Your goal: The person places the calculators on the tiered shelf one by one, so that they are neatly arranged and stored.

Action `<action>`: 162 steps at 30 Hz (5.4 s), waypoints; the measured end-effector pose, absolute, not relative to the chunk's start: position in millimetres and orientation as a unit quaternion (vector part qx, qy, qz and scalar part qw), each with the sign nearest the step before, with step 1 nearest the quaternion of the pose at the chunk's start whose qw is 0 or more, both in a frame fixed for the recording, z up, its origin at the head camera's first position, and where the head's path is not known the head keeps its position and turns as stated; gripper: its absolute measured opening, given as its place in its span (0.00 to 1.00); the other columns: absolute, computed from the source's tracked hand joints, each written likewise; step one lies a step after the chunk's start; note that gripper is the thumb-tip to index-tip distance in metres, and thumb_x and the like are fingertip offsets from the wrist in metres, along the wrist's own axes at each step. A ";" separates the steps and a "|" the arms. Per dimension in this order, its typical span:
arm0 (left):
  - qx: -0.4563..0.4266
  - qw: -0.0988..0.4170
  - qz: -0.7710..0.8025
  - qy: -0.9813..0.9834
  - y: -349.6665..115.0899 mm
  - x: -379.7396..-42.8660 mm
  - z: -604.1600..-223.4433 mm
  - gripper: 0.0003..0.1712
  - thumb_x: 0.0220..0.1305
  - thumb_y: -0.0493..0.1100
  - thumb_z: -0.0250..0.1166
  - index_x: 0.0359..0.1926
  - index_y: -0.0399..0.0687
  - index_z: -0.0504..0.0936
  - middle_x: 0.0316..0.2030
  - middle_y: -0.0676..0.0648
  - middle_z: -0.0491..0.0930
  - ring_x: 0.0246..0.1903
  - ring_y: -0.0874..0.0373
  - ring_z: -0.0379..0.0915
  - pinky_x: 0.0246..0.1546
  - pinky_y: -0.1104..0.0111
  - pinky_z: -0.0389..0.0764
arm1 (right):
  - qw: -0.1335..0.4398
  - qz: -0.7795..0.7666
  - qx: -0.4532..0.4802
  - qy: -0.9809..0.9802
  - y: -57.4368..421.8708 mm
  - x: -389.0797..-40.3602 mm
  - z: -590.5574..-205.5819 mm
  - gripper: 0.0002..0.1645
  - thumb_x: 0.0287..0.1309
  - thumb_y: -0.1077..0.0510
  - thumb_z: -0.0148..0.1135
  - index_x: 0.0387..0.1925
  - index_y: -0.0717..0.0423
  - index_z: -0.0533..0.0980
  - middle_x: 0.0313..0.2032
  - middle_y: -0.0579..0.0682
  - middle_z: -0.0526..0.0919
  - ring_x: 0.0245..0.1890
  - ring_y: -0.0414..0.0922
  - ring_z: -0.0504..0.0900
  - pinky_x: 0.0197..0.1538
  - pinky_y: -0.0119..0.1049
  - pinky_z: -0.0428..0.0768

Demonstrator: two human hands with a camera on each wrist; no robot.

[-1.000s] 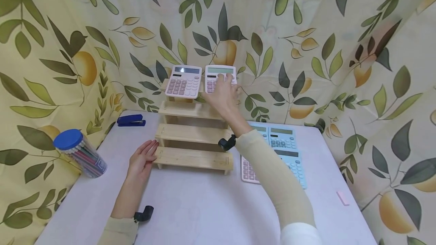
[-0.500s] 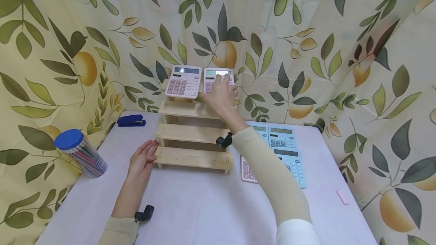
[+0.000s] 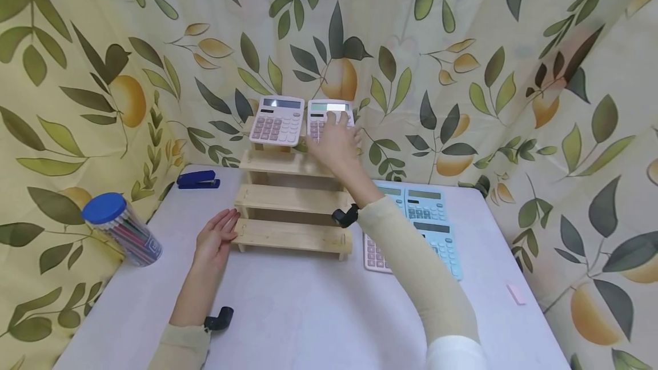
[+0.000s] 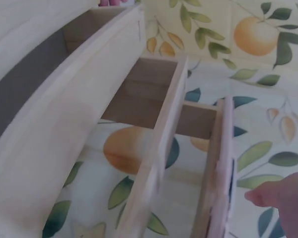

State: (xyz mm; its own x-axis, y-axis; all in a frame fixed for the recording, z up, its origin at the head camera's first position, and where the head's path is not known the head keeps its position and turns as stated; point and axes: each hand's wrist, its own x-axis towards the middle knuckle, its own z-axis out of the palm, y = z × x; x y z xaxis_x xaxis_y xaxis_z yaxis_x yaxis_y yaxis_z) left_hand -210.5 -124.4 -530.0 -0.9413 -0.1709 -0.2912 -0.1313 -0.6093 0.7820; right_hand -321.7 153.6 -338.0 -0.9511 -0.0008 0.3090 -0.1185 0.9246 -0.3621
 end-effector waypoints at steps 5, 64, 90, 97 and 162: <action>0.172 0.012 -0.884 -0.434 -123.6 -212.1 -529.4 0.48 0.54 0.10 0.42 0.78 0.31 0.58 0.74 0.32 0.65 0.74 0.45 0.64 0.63 0.69 0.78 | 0.158 0.233 0.037 -0.959 165.0 -298.0 -330.7 0.49 0.63 0.38 0.64 0.77 0.58 0.61 0.78 0.66 0.56 0.75 0.68 0.59 0.74 0.67 0.60; 0.180 0.016 -0.884 -0.431 -123.4 -212.6 -526.3 0.47 0.54 0.09 0.42 0.77 0.32 0.59 0.74 0.33 0.66 0.74 0.45 0.64 0.62 0.69 0.79 | 0.140 0.235 0.000 -0.962 282.2 -145.4 -463.4 0.43 0.62 0.47 0.70 0.70 0.68 0.67 0.74 0.73 0.61 0.71 0.74 0.63 0.65 0.76 0.68; 0.186 0.019 -0.883 -0.430 -123.4 -214.9 -528.2 0.47 0.54 0.09 0.42 0.77 0.31 0.60 0.73 0.32 0.67 0.73 0.45 0.66 0.66 0.66 0.75 | 0.049 0.211 -0.040 -0.975 291.9 -127.0 -520.8 0.52 0.60 0.44 0.73 0.73 0.70 0.63 0.74 0.76 0.56 0.73 0.75 0.57 0.69 0.80 0.55; 0.189 0.017 -0.881 -0.434 -122.0 -216.6 -527.7 0.46 0.55 0.10 0.43 0.76 0.33 0.61 0.73 0.33 0.68 0.73 0.46 0.67 0.67 0.65 0.75 | 0.048 0.207 -0.033 -0.977 288.3 -125.9 -528.5 0.55 0.56 0.43 0.76 0.73 0.70 0.62 0.74 0.77 0.54 0.74 0.76 0.52 0.72 0.79 0.45; 0.170 0.025 -0.880 -0.442 -121.0 -216.0 -529.0 0.46 0.53 0.10 0.43 0.76 0.29 0.60 0.72 0.31 0.67 0.73 0.44 0.66 0.67 0.65 0.75 | 0.092 0.237 -0.074 -0.964 276.2 -139.7 -533.6 0.65 0.42 0.47 0.81 0.76 0.66 0.59 0.68 0.73 0.64 0.57 0.69 0.72 0.55 0.68 0.77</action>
